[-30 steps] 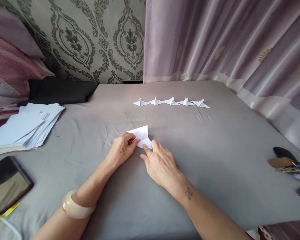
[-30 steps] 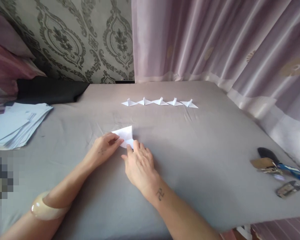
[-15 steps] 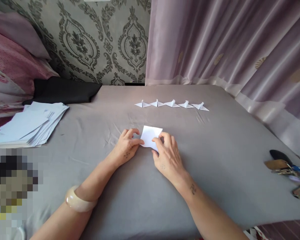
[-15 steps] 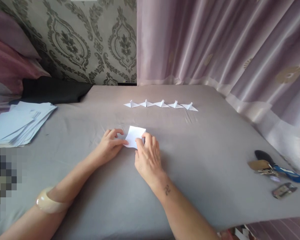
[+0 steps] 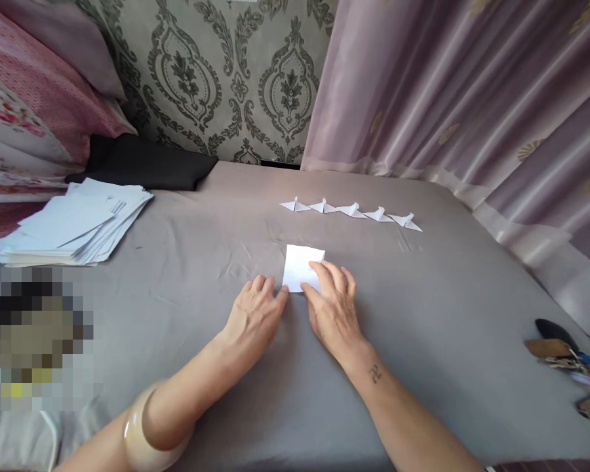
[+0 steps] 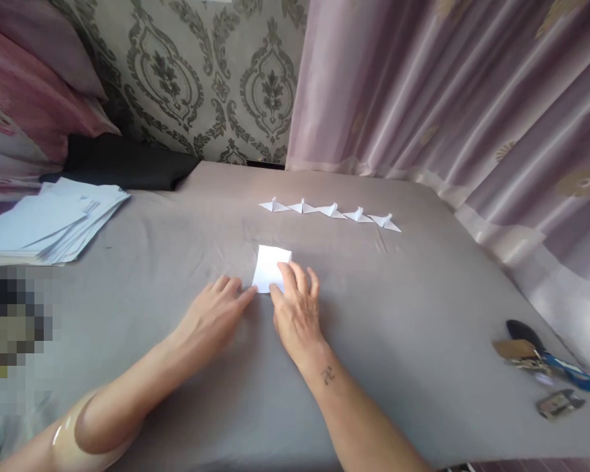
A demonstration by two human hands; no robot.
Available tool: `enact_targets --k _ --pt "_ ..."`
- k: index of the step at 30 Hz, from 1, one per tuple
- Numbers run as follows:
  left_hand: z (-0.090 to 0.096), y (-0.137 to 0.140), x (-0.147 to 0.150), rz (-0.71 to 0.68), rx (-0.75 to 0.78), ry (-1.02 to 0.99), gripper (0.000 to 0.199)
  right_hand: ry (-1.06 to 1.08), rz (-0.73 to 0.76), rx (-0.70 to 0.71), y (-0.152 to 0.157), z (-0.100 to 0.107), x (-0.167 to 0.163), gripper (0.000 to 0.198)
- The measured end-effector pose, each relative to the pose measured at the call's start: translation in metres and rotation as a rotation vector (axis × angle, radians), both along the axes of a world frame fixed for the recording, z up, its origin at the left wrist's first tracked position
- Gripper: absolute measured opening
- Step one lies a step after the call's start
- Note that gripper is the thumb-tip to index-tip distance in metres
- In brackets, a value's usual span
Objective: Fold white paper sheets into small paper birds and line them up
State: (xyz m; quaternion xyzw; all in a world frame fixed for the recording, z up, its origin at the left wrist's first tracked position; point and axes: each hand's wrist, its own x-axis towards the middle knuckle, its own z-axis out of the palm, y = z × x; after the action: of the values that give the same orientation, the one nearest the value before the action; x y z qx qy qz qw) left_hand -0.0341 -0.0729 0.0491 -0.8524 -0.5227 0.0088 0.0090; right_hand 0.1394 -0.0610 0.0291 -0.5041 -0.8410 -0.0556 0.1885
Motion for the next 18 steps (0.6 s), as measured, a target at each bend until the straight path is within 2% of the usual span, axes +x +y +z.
enact_targets --k 6,12,18 --pt "0.008 -0.010 0.004 0.052 -0.104 -0.058 0.018 -0.117 -0.022 -0.005 -0.004 0.003 -0.009 0.024" --pt "0.004 0.003 0.002 0.137 -0.094 -0.148 0.022 -0.285 -0.038 0.003 -0.007 0.009 -0.021 0.023" --pt "-0.003 0.007 0.003 0.146 -0.111 -0.170 0.025 -0.317 0.012 -0.053 -0.004 0.017 -0.020 0.022"
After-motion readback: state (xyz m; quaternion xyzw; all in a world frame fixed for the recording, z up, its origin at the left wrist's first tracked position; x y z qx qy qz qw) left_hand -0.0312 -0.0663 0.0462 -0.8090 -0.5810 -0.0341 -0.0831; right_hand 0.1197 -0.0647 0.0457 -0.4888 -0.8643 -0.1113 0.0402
